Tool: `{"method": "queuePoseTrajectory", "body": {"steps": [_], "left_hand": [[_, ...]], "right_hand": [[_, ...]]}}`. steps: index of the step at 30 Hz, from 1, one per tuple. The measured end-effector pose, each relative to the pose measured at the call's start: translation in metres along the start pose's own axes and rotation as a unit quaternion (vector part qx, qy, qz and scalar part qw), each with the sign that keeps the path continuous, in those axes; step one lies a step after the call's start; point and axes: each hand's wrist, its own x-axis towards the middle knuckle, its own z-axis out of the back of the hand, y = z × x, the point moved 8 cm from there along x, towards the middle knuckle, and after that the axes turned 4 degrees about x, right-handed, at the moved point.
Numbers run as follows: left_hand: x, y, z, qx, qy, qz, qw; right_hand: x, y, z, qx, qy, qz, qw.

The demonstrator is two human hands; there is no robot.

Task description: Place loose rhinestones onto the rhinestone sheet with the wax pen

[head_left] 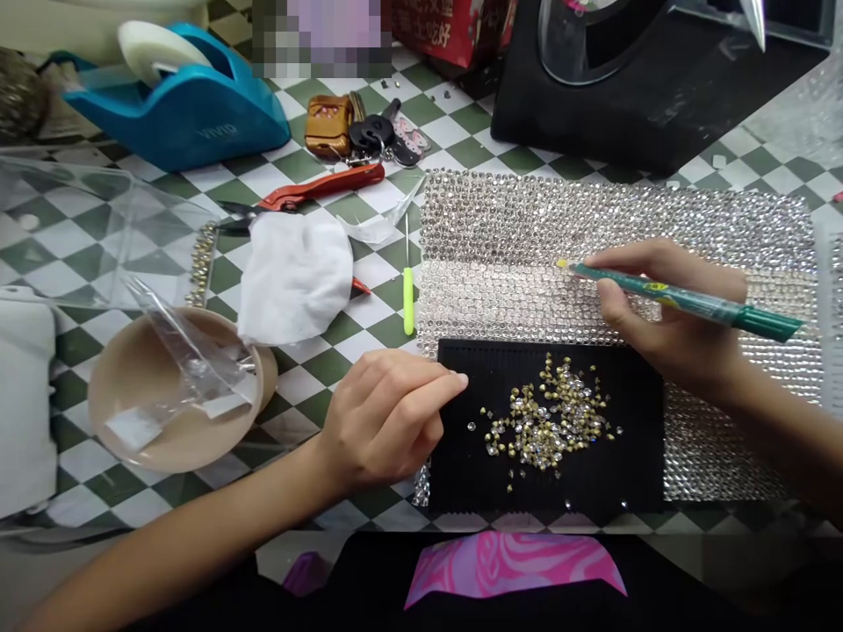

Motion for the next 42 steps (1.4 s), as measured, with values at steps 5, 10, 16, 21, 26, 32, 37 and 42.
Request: {"method": "queuePoseTrajectory", "body": {"steps": [5,10,16,21,26,32,37,42], "left_hand": [[-0.001,0.000,0.000,0.005,0.002,0.002,1.000],[0.001,0.000,0.000,0.009,0.006,0.005,1.000],[0.001,0.001,-0.002,0.010,0.006,0.012,1.000],[0.000,0.001,-0.001,0.010,0.004,0.011,1.000],[0.001,0.000,-0.001,0.011,0.006,0.002,1.000],[0.001,0.000,-0.001,0.012,0.006,0.005,1.000],[0.002,0.000,-0.002,0.013,0.009,0.005,1.000],[0.002,0.001,-0.002,0.016,0.007,0.007,1.000]], "right_hand": [[-0.008,0.008,0.013,-0.002,-0.013,-0.001,1.000],[-0.021,0.034,0.010,0.123,0.098,0.030,0.987],[-0.028,0.044,-0.001,0.156,0.130,0.046,0.978],[-0.031,0.043,-0.004,0.166,0.127,0.051,0.977],[-0.032,0.043,0.001,0.156,0.112,0.061,0.979],[-0.031,0.040,0.005,0.152,0.110,0.045,0.981],[-0.032,0.032,0.011,0.146,0.103,0.009,0.984],[-0.029,0.036,0.008,0.141,0.117,0.022,0.983]]}}
